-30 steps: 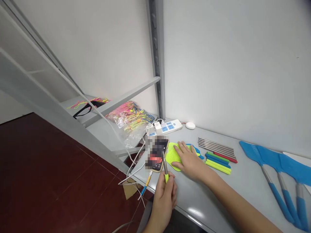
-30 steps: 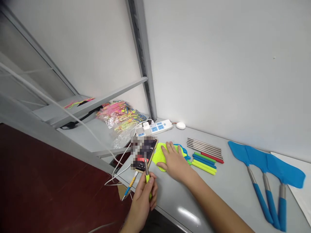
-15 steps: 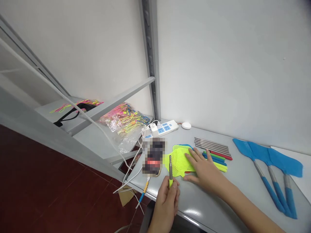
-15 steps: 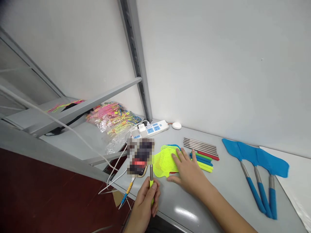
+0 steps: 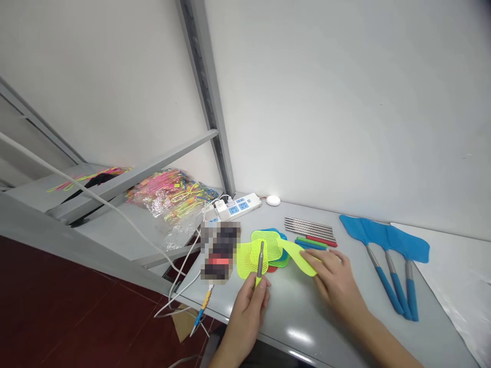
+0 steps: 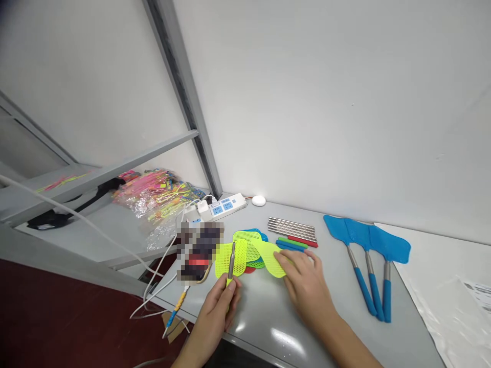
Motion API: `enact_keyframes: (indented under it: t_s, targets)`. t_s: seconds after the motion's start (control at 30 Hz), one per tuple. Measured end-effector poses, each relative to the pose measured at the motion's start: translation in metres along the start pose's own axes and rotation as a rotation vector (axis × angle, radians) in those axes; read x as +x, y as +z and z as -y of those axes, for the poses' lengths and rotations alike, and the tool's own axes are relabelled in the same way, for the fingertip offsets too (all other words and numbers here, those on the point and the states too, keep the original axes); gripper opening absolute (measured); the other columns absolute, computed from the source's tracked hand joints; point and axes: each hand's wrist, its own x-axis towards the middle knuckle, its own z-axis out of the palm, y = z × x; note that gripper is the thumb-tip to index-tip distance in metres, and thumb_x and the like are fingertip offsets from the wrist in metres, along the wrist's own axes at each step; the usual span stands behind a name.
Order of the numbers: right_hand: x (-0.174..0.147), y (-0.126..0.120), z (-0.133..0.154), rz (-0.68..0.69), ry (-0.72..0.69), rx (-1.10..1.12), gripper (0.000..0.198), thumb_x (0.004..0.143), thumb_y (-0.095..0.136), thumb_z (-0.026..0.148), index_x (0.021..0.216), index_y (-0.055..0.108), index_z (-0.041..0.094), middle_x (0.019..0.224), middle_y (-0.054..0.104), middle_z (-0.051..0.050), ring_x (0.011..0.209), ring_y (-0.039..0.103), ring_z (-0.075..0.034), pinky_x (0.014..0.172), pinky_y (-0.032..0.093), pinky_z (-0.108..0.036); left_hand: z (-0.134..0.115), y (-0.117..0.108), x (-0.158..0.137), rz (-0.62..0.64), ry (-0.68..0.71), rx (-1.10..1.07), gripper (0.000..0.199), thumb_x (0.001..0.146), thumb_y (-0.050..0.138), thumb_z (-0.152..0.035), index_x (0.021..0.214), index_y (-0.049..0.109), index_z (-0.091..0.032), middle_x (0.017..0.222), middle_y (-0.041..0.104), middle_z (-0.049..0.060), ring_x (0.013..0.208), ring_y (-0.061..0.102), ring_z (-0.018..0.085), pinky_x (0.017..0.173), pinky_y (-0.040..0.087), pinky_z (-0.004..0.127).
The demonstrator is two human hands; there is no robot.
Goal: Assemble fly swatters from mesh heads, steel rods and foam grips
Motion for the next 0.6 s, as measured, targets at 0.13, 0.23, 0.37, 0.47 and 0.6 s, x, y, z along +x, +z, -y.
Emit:
enact_keyframes:
  t_s: [0.13,0.23,0.37,0.47,0.6]
  targets:
    - [-0.029,-0.022,-0.004,-0.317,0.524,0.320,0.022,0.091,0.054,0.040,0.086,0.069,0.023,0.077,0.062,-0.006,0.072,0.057,-0.023,0.059,0.043,-0.034,-0.010,0.021,0.005,0.112,0.214,0.292,0.035,0.097,0.040,-0.051,0.093,0.057,-0.021,0.065,0.043,-0.004,0.056,0.039,0.011,0.052,0.030,0.022]
    - [-0.047,-0.024,-0.006,-0.518,0.946,0.711,0.033,0.088,0.058,0.052,0.075,0.063,0.022,0.058,0.051,0.001,0.052,0.045,-0.015,0.047,0.037,-0.029,-0.010,0.042,0.014,0.186,0.508,0.699,0.029,0.099,0.039,-0.041,0.092,0.059,-0.021,0.073,0.053,0.000,0.067,0.050,0.015,0.061,0.034,0.025]
    - [-0.073,-0.018,-0.007,-0.696,1.128,1.300,0.028,0.077,0.075,0.045,0.083,0.061,0.021,0.066,0.055,0.005,0.048,0.044,-0.009,0.047,0.045,-0.024,0.008,0.061,0.026,0.210,0.864,1.209,0.024,0.099,0.041,-0.032,0.099,0.062,-0.021,0.077,0.058,0.003,0.067,0.054,0.016,0.059,0.033,0.027]
    - [-0.096,-0.018,-0.006,-0.707,1.176,1.449,0.035,0.069,0.082,0.031,0.095,0.061,0.022,0.078,0.061,0.004,0.056,0.055,-0.009,0.050,0.051,-0.022,0.023,0.060,0.029,0.217,0.971,1.320,0.022,0.098,0.042,-0.029,0.103,0.063,-0.022,0.076,0.059,0.003,0.068,0.056,0.017,0.059,0.034,0.028]
    - [-0.111,-0.024,-0.001,-0.694,1.086,1.493,0.024,0.079,0.070,0.032,0.094,0.052,0.025,0.060,0.048,0.009,0.047,0.046,-0.009,0.044,0.044,-0.022,0.033,0.052,0.031,0.227,1.003,1.326,0.023,0.097,0.043,-0.026,0.107,0.063,-0.021,0.075,0.060,0.003,0.068,0.057,0.017,0.060,0.036,0.028]
